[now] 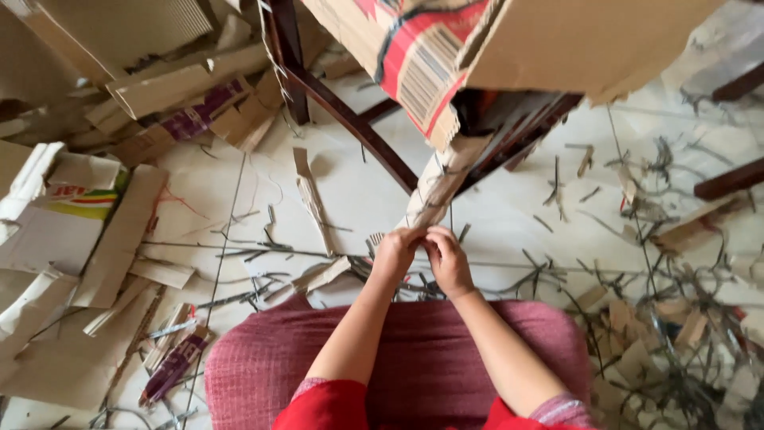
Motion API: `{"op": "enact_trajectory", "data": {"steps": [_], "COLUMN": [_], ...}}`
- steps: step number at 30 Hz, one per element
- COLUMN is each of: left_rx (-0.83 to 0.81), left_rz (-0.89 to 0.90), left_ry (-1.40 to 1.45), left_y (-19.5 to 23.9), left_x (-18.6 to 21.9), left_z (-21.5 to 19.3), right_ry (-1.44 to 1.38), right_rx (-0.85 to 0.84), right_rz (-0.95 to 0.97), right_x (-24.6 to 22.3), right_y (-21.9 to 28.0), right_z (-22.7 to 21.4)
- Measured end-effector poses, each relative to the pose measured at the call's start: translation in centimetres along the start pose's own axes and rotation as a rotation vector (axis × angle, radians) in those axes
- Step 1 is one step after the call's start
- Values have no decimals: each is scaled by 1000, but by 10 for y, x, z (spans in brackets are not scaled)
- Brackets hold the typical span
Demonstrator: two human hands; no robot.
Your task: The person sits cross-legged on a chair and repeatedly ties black cords around a cardboard-wrapped chair leg. They use scissors to cut the cords after tying them, then pick up new cords and repeat the process. The workspace is cluttered with cardboard pieces and cut cord fragments.
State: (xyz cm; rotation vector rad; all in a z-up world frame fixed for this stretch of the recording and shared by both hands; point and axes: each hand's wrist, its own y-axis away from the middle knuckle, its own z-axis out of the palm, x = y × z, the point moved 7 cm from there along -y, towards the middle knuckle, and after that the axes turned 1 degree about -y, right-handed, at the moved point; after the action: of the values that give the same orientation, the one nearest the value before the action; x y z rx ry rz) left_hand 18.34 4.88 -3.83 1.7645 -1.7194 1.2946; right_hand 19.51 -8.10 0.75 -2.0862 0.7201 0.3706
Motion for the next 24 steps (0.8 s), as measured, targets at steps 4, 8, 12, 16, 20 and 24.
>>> {"op": "enact_trajectory", "data": {"steps": [4, 8, 12, 16, 20, 24], "left_rx": [51, 16, -1, 28, 77, 108], "left_rz": [74, 86, 61, 90, 24, 17], "left_ry": [-97, -114, -116, -121, -88, -47], "left_y": [3, 3, 3, 1, 5, 3], "left_x": [0, -15, -25, -18, -5, -4], "left_z": [-7, 5, 10, 3, -11, -16], "right_ry": [10, 118, 177, 219, 238, 257], "right_rx": [31, 35, 7, 30, 24, 3], "right_rz": [-16, -44, -84, -77, -106, -124], "right_x": [14, 19, 23, 20, 5, -1], "right_y": [8, 13, 11, 6, 1, -2], "right_z": [10, 16, 18, 16, 15, 20]}}
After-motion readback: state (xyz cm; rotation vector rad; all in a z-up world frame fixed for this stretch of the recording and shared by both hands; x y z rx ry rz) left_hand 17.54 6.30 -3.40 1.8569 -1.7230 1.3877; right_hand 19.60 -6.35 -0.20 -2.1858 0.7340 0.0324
